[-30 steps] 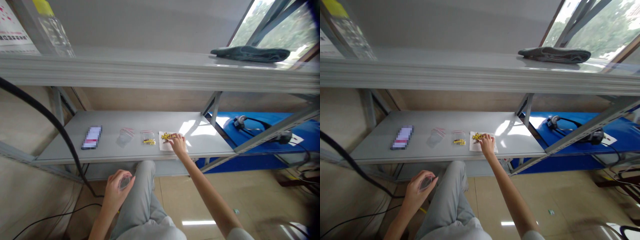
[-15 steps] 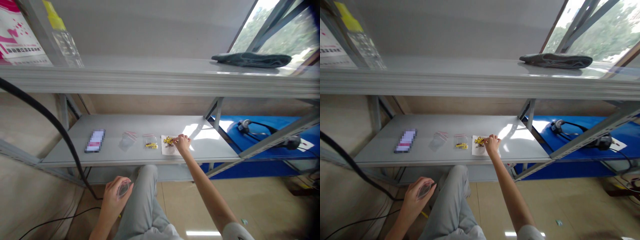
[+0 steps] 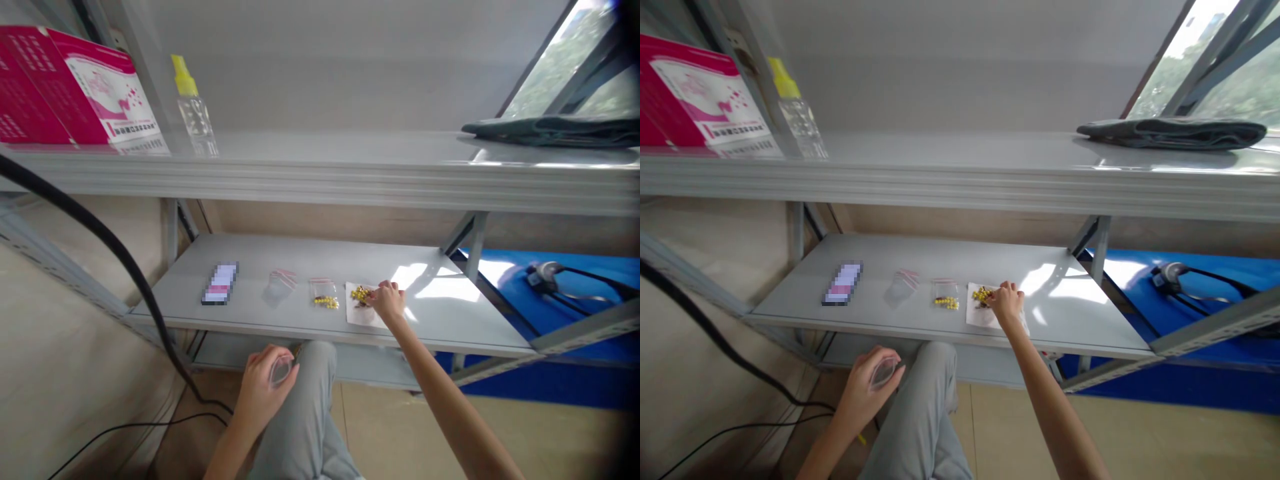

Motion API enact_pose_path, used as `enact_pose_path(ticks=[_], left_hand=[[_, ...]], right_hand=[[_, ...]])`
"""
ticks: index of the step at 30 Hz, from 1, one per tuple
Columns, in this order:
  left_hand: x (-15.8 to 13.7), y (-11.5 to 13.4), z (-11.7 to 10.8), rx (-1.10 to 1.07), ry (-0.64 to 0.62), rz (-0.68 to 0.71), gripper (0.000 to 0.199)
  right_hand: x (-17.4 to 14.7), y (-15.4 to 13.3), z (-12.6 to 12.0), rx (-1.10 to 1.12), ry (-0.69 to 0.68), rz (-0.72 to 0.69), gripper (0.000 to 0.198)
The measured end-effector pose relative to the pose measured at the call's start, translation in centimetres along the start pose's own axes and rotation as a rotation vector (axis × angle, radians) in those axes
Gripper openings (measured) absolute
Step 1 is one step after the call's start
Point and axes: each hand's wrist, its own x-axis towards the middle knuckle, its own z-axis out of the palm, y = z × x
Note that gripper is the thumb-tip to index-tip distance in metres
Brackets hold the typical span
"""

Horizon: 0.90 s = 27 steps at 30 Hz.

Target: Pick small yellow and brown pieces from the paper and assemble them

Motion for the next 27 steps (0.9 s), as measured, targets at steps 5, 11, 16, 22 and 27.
enact_pose_path(ticks=[5, 11, 16, 22, 27], left_hand=[[2.9, 1.8, 0.2, -0.053, -0.017, 0.026, 0.009], [4.8, 3.1, 2.4, -0.049, -0.034, 0.002, 0.006], [5.0, 4.2, 3.1, 0.031, -0.049, 0.061, 0.003], [5.2, 4.1, 3.5, 0.137, -0.023, 0.172, 0.006], [4.8, 2.3, 3.7, 0.040, -0.011, 0.105, 0.013]], right_hand=[[-2.3, -3.5, -4.6, 0.219, 0.043, -0.090, 0.016], [-9.1, -10.6, -10.7, 0.779, -0.227, -0.653, 0.007], [-11.7, -12.1, -10.3, 0.688, -0.268, -0.569, 0.011], [-11.4, -10.6, -9.8, 0.778, -0.384, -0.606, 0.009], [-6.5, -4.9, -8.0, 0.645, -0.382, -0.479, 0.015]])
